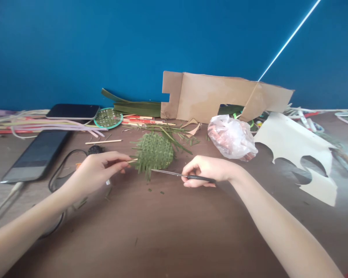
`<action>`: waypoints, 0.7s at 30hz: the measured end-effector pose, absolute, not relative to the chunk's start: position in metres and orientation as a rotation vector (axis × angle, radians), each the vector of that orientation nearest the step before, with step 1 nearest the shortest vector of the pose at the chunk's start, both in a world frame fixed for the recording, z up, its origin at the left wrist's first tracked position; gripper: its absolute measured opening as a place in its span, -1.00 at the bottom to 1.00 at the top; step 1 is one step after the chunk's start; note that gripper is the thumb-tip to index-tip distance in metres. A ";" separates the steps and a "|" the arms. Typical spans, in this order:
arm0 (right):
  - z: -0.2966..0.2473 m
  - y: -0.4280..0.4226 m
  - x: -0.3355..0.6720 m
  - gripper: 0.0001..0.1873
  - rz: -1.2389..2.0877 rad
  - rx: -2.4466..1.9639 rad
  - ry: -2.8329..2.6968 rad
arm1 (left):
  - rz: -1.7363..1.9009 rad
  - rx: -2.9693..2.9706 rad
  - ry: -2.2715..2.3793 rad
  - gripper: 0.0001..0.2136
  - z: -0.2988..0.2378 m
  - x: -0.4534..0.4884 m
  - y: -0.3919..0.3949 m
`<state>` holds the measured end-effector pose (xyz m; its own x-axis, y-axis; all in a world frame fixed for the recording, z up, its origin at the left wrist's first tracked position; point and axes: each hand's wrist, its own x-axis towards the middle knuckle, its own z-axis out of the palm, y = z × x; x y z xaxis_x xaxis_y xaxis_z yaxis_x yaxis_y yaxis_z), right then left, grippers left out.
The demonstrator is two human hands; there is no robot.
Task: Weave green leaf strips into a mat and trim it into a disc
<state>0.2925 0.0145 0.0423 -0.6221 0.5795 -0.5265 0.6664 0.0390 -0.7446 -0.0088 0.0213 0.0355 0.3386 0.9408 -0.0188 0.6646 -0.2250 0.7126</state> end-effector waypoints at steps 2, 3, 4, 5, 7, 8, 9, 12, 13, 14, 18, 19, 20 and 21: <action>0.042 0.014 0.292 -0.71 -1.627 1.333 2.232 | 0.564 1.980 1.402 -0.79 0.035 -0.009 0.022; 0.042 0.014 0.292 -0.71 -1.612 1.335 2.247 | 0.564 1.985 1.403 -0.79 0.035 -0.009 0.022; 0.042 0.014 0.292 -0.71 -1.600 1.336 2.258 | 0.565 1.988 1.405 -0.80 0.035 -0.009 0.022; 0.042 0.014 0.292 -0.71 -1.589 1.339 2.268 | 0.566 1.988 1.408 -0.80 0.035 -0.009 0.022; 0.042 0.014 0.292 -0.71 -1.568 1.345 2.288 | 0.566 1.972 1.417 -0.80 0.035 -0.009 0.022; 0.042 0.014 0.291 -0.70 -1.561 1.349 2.295 | 0.564 1.964 1.420 -0.80 0.035 -0.009 0.022; 0.042 0.014 0.291 -0.70 -1.556 1.352 2.296 | 0.563 1.960 1.421 -0.80 0.034 -0.009 0.021; 0.042 0.015 0.291 -0.71 -1.558 1.346 2.291 | 0.564 1.967 1.409 -0.80 0.033 -0.009 0.021; 0.041 0.015 0.292 -0.72 -1.570 1.343 2.284 | 0.566 1.970 1.405 -0.80 0.033 -0.008 0.021; 0.041 0.015 0.292 -0.72 -1.588 1.342 2.278 | 0.568 1.968 1.406 -0.80 0.033 -0.008 0.021; 0.041 0.014 0.292 -0.71 -1.689 1.342 2.210 | 0.564 1.966 1.414 -0.79 0.036 -0.008 0.021; 0.041 0.014 0.293 -0.71 -1.705 1.343 2.199 | 0.564 1.967 1.417 -0.79 0.036 -0.008 0.021; 0.041 0.014 0.293 -0.71 -1.716 1.345 2.193 | 0.565 1.968 1.420 -0.79 0.037 -0.008 0.021; 0.042 0.014 0.292 -0.72 -1.725 1.346 2.193 | 0.567 1.967 1.425 -0.79 0.037 -0.008 0.021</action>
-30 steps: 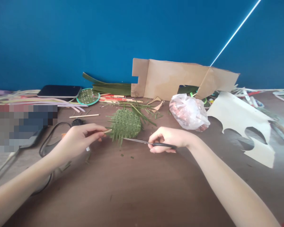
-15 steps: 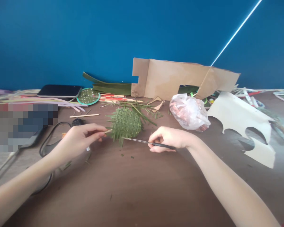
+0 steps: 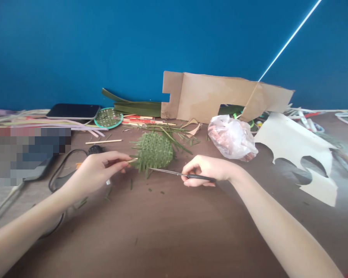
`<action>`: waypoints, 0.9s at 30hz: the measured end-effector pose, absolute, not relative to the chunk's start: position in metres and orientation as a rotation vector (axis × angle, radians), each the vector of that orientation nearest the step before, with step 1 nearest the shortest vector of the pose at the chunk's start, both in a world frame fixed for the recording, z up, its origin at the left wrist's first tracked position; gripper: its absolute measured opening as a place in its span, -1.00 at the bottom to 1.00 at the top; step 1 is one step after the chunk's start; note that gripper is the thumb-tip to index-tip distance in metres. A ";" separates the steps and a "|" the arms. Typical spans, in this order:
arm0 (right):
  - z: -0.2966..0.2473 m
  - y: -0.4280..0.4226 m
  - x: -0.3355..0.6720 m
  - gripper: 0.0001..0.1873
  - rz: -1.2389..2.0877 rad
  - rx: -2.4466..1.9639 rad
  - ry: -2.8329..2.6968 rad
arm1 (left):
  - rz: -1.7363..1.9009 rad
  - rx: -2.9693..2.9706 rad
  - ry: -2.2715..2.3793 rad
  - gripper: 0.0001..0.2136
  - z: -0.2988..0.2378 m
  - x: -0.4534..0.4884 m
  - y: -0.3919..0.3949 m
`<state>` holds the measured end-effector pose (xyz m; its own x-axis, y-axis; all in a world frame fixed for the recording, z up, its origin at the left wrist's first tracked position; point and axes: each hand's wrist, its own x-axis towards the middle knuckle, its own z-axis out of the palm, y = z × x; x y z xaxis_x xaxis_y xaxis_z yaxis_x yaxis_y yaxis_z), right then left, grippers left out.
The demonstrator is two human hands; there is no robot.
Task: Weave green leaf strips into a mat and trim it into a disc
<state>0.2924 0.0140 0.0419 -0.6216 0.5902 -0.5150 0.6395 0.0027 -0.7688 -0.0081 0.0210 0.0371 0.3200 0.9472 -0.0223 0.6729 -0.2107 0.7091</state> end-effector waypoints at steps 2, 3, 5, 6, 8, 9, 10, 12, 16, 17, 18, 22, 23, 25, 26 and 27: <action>0.043 0.014 0.292 -0.73 -1.735 1.349 2.200 | 0.566 1.962 1.438 -0.79 0.037 -0.008 0.021; 0.044 0.014 0.292 -0.73 -1.736 1.347 2.203 | 0.562 1.961 1.442 -0.79 0.037 -0.008 0.021; 0.044 0.014 0.291 -0.73 -1.739 1.348 2.200 | 0.559 1.957 1.439 -0.78 0.035 -0.008 0.021; 0.044 0.014 0.291 -0.72 -1.739 1.347 2.197 | 0.558 1.955 1.434 -0.78 0.035 -0.008 0.021; 0.044 0.014 0.291 -0.72 -1.741 1.343 2.193 | 0.563 1.950 1.419 -0.78 0.033 -0.008 0.021; 0.044 0.014 0.290 -0.72 -1.741 1.339 2.192 | 0.563 1.949 1.413 -0.79 0.033 -0.008 0.021; 0.044 0.014 0.290 -0.72 -1.741 1.336 2.191 | 0.563 1.950 1.410 -0.79 0.033 -0.008 0.020; 0.043 0.014 0.289 -0.71 -1.741 1.330 2.193 | 0.558 1.954 1.414 -0.79 0.034 -0.008 0.020; 0.042 0.014 0.288 -0.72 -1.731 1.318 2.221 | 0.541 1.955 1.437 -0.80 0.037 -0.006 0.019; 0.042 0.014 0.288 -0.72 -1.722 1.316 2.229 | 0.541 1.953 1.439 -0.79 0.037 -0.006 0.018; 0.041 0.014 0.288 -0.72 -1.709 1.316 2.236 | 0.541 1.950 1.438 -0.79 0.038 -0.005 0.018; 0.041 0.013 0.288 -0.71 -1.658 1.323 2.254 | 0.540 1.938 1.422 -0.79 0.038 -0.004 0.017; 0.041 0.013 0.288 -0.71 -1.648 1.326 2.259 | 0.542 1.936 1.419 -0.78 0.038 -0.004 0.017; 0.041 0.013 0.287 -0.72 -1.631 1.329 2.272 | 0.544 1.930 1.417 -0.78 0.037 -0.004 0.017; 0.041 0.013 0.287 -0.73 -1.622 1.333 2.278 | 0.546 1.926 1.419 -0.78 0.037 -0.004 0.017; 0.041 0.013 0.287 -0.73 -1.611 1.337 2.281 | 0.545 1.923 1.421 -0.79 0.037 -0.005 0.016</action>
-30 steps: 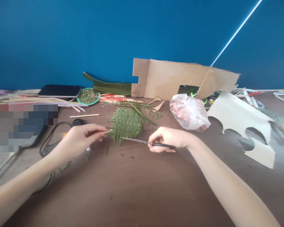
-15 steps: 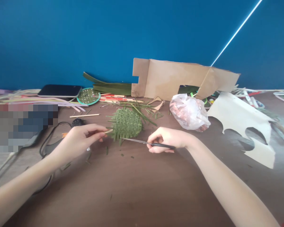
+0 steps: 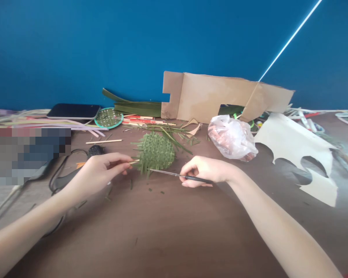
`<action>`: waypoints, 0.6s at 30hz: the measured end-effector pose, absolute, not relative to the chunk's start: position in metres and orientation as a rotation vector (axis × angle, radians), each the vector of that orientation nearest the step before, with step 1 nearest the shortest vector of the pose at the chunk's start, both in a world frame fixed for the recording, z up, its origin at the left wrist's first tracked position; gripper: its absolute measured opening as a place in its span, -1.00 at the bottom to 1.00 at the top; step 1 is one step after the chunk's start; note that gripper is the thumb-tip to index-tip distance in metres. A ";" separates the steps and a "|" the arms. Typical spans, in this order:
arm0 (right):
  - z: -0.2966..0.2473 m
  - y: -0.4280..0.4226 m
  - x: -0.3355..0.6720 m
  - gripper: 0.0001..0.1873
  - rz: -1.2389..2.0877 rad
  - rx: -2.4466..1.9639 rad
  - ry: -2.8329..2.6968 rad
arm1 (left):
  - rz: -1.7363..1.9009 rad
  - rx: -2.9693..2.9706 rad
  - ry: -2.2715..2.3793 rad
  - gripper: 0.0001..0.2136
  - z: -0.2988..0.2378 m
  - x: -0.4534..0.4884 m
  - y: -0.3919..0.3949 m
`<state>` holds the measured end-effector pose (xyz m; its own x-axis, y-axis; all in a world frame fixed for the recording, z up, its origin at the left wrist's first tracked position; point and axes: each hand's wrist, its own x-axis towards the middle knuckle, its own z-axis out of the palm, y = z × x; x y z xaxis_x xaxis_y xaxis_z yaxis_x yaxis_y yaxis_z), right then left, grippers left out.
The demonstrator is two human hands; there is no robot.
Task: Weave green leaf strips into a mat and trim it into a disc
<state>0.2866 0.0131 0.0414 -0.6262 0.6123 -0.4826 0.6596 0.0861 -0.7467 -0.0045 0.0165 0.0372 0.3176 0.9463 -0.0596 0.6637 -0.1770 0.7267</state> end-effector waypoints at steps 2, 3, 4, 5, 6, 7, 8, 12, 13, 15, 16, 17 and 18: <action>0.042 0.013 0.286 -0.75 -1.583 1.346 2.290 | 0.540 1.923 1.423 -0.79 0.037 -0.005 0.017; 0.042 0.013 0.286 -0.75 -1.573 1.348 2.293 | 0.540 1.925 1.422 -0.79 0.037 -0.005 0.017; 0.043 0.013 0.286 -0.75 -1.570 1.350 2.294 | 0.543 1.926 1.424 -0.79 0.037 -0.005 0.017; 0.043 0.013 0.286 -0.75 -1.573 1.349 2.292 | 0.544 1.926 1.425 -0.79 0.037 -0.005 0.017; 0.043 0.013 0.287 -0.74 -1.585 1.345 2.286 | 0.547 1.925 1.428 -0.79 0.037 -0.005 0.017; 0.043 0.013 0.287 -0.74 -1.600 1.345 2.277 | 0.548 1.923 1.433 -0.79 0.037 -0.006 0.017; 0.043 0.013 0.288 -0.74 -1.616 1.347 2.264 | 0.547 1.920 1.440 -0.79 0.037 -0.006 0.016; 0.042 0.014 0.289 -0.74 -1.672 1.359 2.226 | 0.544 1.913 1.464 -0.80 0.037 -0.006 0.017; 0.042 0.014 0.289 -0.74 -1.678 1.358 2.223 | 0.542 1.912 1.463 -0.80 0.037 -0.006 0.017; 0.042 0.014 0.288 -0.75 -1.673 1.351 2.229 | 0.544 1.912 1.453 -0.80 0.036 -0.006 0.017; 0.042 0.014 0.288 -0.76 -1.664 1.348 2.235 | 0.545 1.911 1.448 -0.79 0.036 -0.005 0.017; 0.042 0.014 0.288 -0.76 -1.655 1.348 2.240 | 0.545 1.908 1.446 -0.79 0.036 -0.005 0.017; 0.042 0.014 0.287 -0.77 -1.648 1.348 2.246 | 0.544 1.905 1.447 -0.80 0.036 -0.005 0.017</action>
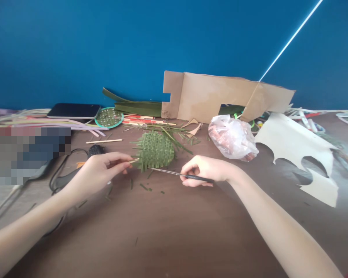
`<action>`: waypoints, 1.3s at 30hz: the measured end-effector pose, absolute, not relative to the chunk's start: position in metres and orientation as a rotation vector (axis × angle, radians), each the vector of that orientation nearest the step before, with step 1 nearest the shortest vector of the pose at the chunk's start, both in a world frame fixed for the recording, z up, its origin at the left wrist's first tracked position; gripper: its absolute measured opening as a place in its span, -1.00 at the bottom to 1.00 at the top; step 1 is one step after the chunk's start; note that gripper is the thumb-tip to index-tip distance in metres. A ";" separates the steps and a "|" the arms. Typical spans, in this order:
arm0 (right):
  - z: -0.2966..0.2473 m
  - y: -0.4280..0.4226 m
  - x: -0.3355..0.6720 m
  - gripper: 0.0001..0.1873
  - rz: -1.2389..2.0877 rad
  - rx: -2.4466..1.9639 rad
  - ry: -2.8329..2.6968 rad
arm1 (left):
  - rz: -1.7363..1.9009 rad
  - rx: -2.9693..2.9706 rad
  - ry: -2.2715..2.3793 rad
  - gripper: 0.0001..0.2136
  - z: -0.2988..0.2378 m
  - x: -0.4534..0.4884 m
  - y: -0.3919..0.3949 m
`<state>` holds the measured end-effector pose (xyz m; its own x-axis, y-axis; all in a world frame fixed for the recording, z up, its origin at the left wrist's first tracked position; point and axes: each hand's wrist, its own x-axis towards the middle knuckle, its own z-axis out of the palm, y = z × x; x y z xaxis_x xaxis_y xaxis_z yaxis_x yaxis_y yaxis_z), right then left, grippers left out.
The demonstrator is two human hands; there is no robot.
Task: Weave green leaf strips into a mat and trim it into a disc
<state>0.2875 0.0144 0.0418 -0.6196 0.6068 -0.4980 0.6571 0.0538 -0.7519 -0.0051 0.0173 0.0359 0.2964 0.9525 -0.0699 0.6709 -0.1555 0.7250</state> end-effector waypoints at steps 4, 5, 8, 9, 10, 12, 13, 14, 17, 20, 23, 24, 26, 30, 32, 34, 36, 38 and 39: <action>0.042 0.013 0.287 -0.77 -1.640 1.338 2.273 | 0.534 1.895 1.448 -0.80 0.036 -0.004 0.017; 0.042 0.013 0.287 -0.77 -1.642 1.335 2.279 | 0.536 1.890 1.441 -0.80 0.036 -0.004 0.016; 0.041 0.012 0.286 -0.77 -1.658 1.332 2.282 | 0.544 1.872 1.409 -0.81 0.036 -0.002 0.015; 0.041 0.012 0.286 -0.77 -1.660 1.330 2.283 | 0.547 1.864 1.403 -0.82 0.036 -0.001 0.014; 0.041 0.012 0.286 -0.77 -1.659 1.328 2.287 | 0.549 1.856 1.401 -0.82 0.036 -0.001 0.014; 0.041 0.013 0.286 -0.77 -1.645 1.328 2.297 | 0.555 1.838 1.408 -0.83 0.037 0.000 0.013; 0.041 0.013 0.286 -0.76 -1.636 1.328 2.301 | 0.558 1.830 1.412 -0.83 0.037 0.000 0.012; 0.041 0.013 0.286 -0.76 -1.628 1.329 2.303 | 0.559 1.823 1.414 -0.83 0.037 0.000 0.012; 0.040 0.013 0.286 -0.77 -1.610 1.329 2.304 | 0.562 1.812 1.416 -0.84 0.036 0.000 0.013; 0.040 0.013 0.286 -0.76 -1.584 1.333 2.315 | 0.561 1.822 1.409 -0.83 0.036 0.000 0.013; 0.038 0.014 0.286 -0.74 -1.543 1.341 2.336 | 0.565 1.817 1.412 -0.84 0.036 0.000 0.013; 0.038 0.014 0.286 -0.74 -1.523 1.343 2.351 | 0.566 1.811 1.417 -0.84 0.036 0.001 0.012; 0.037 0.014 0.286 -0.73 -1.487 1.348 2.376 | 0.566 1.805 1.426 -0.83 0.037 0.001 0.012; 0.038 0.014 0.285 -0.72 -1.458 1.356 2.395 | 0.563 1.802 1.440 -0.83 0.037 0.001 0.012; 0.039 0.014 0.285 -0.72 -1.456 1.355 2.402 | 0.559 1.802 1.444 -0.83 0.037 0.001 0.012; 0.039 0.014 0.285 -0.72 -1.452 1.355 2.403 | 0.561 1.810 1.438 -0.84 0.036 0.001 0.012; 0.039 0.014 0.285 -0.72 -1.424 1.350 2.421 | 0.563 1.818 1.427 -0.84 0.036 0.001 0.012; 0.039 0.015 0.286 -0.73 -1.381 1.338 2.454 | 0.556 1.815 1.433 -0.84 0.037 0.002 0.012; 0.039 0.015 0.286 -0.74 -1.364 1.332 2.470 | 0.551 1.810 1.442 -0.83 0.037 0.002 0.012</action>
